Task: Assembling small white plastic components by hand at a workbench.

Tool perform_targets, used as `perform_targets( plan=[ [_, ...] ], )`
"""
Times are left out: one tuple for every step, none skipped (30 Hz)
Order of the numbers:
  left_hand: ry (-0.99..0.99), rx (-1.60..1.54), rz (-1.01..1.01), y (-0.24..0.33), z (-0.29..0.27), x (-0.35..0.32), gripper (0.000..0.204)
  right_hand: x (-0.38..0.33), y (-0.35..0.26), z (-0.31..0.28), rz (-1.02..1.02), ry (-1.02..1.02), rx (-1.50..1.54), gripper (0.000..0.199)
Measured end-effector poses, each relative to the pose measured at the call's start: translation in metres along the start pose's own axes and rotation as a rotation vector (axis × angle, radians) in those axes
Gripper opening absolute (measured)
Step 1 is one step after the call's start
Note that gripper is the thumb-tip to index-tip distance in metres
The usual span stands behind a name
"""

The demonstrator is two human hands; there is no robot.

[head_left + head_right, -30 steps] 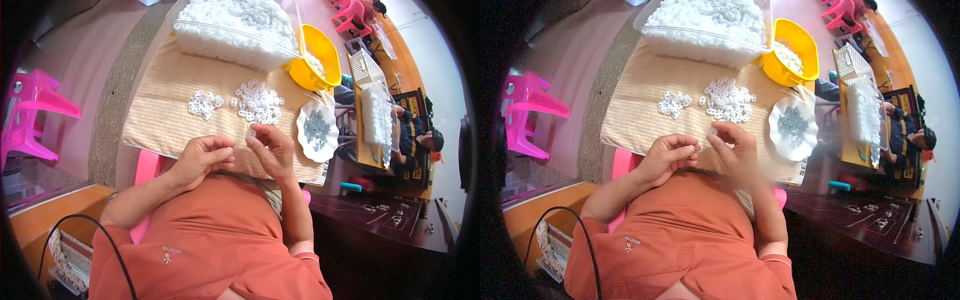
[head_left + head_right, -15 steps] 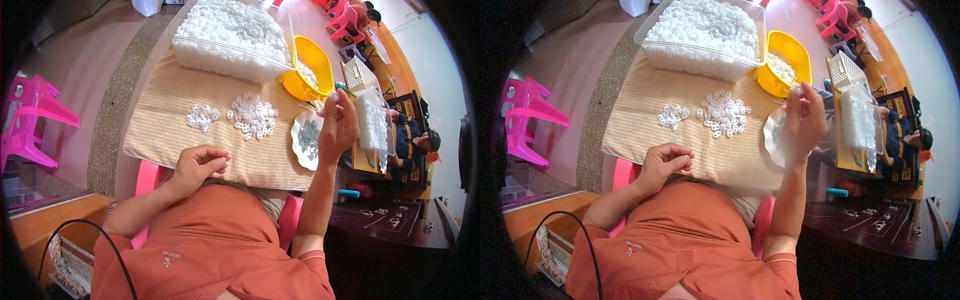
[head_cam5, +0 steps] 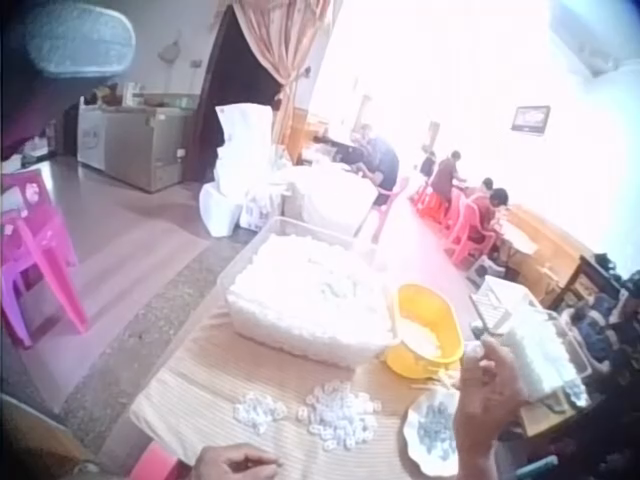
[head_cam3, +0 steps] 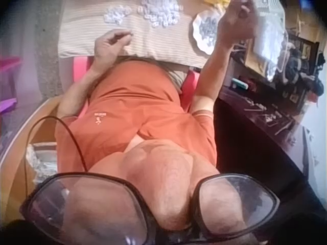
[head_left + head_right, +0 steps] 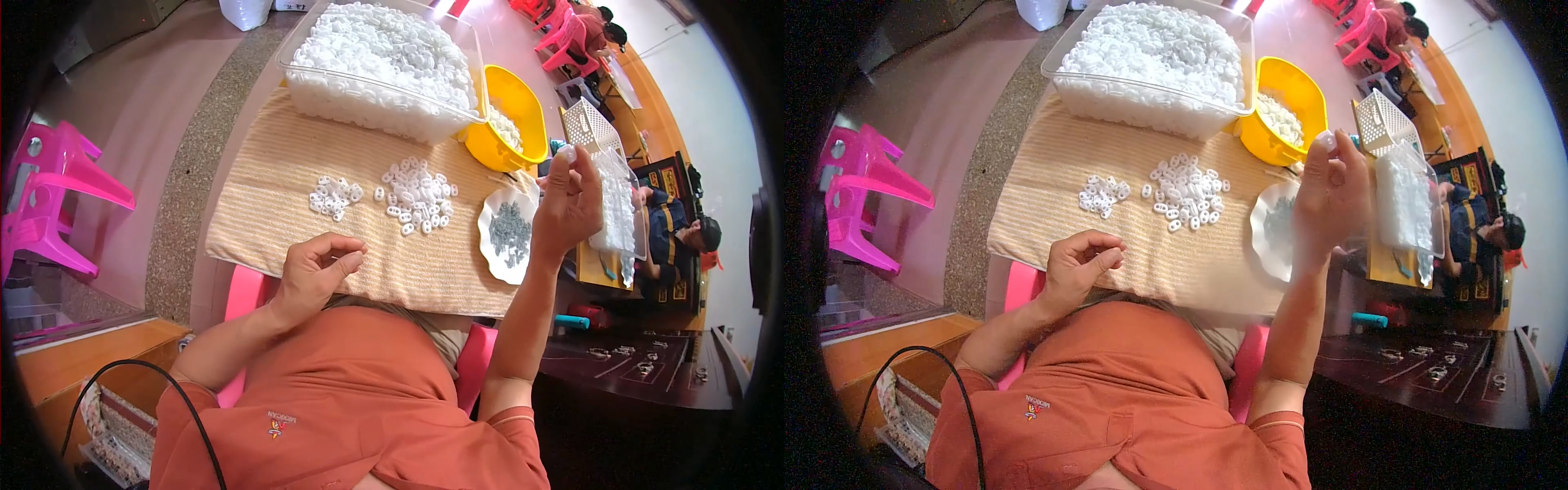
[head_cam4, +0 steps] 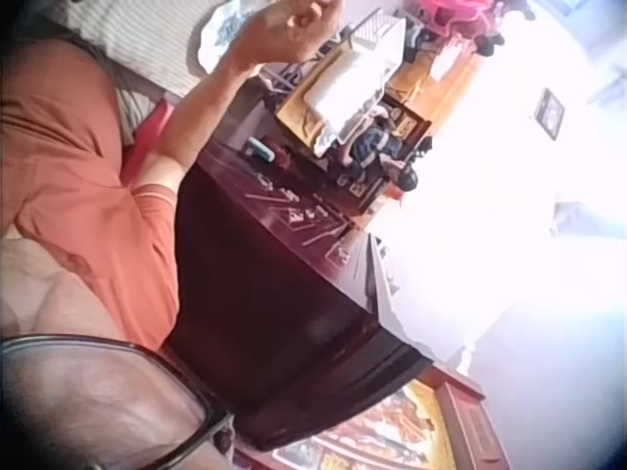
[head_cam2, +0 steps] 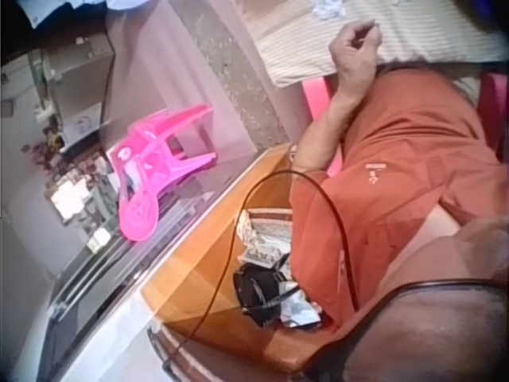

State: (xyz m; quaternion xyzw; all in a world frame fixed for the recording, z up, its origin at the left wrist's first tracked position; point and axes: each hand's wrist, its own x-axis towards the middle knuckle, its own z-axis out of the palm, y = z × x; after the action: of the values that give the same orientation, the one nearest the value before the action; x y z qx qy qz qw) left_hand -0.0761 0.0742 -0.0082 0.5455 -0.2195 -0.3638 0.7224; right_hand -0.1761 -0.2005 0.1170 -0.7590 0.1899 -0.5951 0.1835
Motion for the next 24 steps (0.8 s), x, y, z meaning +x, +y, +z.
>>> perform_targets(
  plan=[
    [-0.002,-0.001,-0.008,-0.001,-0.001,0.000,0.017,-0.002,0.000,0.000,0.017,-0.010,0.000,0.025],
    [-0.005,-0.001,-0.016,-0.002,-0.001,0.000,0.017,-0.004,-0.001,0.000,0.017,-0.010,0.001,0.025],
    [-0.004,0.000,-0.016,-0.003,-0.001,0.000,0.017,-0.007,-0.003,0.000,0.010,-0.012,-0.009,0.025],
    [-0.002,0.010,-0.001,-0.004,-0.001,0.000,0.016,-0.008,-0.003,0.001,0.003,-0.014,-0.019,0.024],
    [0.000,0.019,0.013,-0.004,-0.001,0.000,0.016,-0.009,-0.003,0.001,0.004,-0.013,-0.018,0.024],
    [-0.003,0.020,0.013,-0.004,0.000,0.000,0.016,-0.011,-0.002,0.001,-0.013,-0.010,0.045,0.024],
    [0.010,0.041,0.035,-0.004,0.001,0.000,0.016,-0.011,-0.002,0.000,-0.029,-0.007,0.108,0.024],
    [0.023,0.062,0.056,-0.004,0.001,0.000,0.016,-0.011,-0.002,-0.001,-0.028,-0.006,0.106,0.024],
    [0.021,0.063,0.056,-0.003,0.001,0.000,0.016,-0.009,-0.002,-0.002,-0.067,0.005,0.058,0.024],
    [0.014,0.079,0.048,-0.003,0.001,0.000,0.016,-0.008,-0.001,-0.003,-0.106,0.016,0.011,0.024],
    [0.008,0.094,0.041,-0.003,0.000,-0.001,0.015,-0.007,0.002,-0.005,-0.105,0.016,0.010,0.024],
    [0.008,0.095,0.041,-0.003,0.000,-0.001,0.015,-0.003,0.006,-0.005,-0.107,0.025,-0.064,0.025],
    [0.005,0.100,0.068,-0.005,0.001,-0.001,0.015,0.001,0.011,-0.005,-0.109,0.033,-0.139,0.025],
    [0.004,0.104,0.095,-0.006,0.001,-0.002,0.015,0.007,0.015,-0.002,-0.070,0.049,-0.137,0.025],
    [0.004,0.106,0.090,-0.004,0.001,-0.003,0.015,0.015,0.018,0.002,-0.026,0.066,-0.139,0.025],
    [0.001,0.149,0.097,0.000,0.002,-0.004,0.014,0.023,0.022,0.006,0.016,0.050,-0.208,0.026],
    [-0.001,0.191,0.103,0.002,0.002,-0.004,0.014,0.032,0.034,0.011,0.012,-0.031,-0.238,0.028],
    [-0.001,0.192,0.096,0.003,0.003,-0.004,0.014,0.041,0.050,0.015,0.009,-0.114,-0.267,0.030],
    [0.011,0.223,0.135,0.004,0.002,-0.002,0.015,0.045,0.065,0.017,0.032,-0.203,-0.372,0.030],
    [0.023,0.254,0.173,0.005,0.002,0.000,0.015,0.041,0.079,0.009,0.039,-0.208,-0.377,0.030],
    [0.036,0.378,0.249,0.009,-0.002,0.000,0.017,0.035,0.079,0.010,0.054,-0.222,-0.335,0.030],
    [0.061,0.416,0.239,0.010,-0.006,0.003,0.017,0.028,0.079,0.011,0.070,-0.237,-0.294,0.029],
    [0.086,0.453,0.228,0.011,-0.010,0.008,0.018,0.022,0.080,0.011,0.169,-0.246,-0.216,0.029],
    [0.118,0.481,0.266,0.012,-0.014,0.010,0.017,0.014,0.073,0.010,0.173,-0.281,-0.190,0.028]
  ],
)
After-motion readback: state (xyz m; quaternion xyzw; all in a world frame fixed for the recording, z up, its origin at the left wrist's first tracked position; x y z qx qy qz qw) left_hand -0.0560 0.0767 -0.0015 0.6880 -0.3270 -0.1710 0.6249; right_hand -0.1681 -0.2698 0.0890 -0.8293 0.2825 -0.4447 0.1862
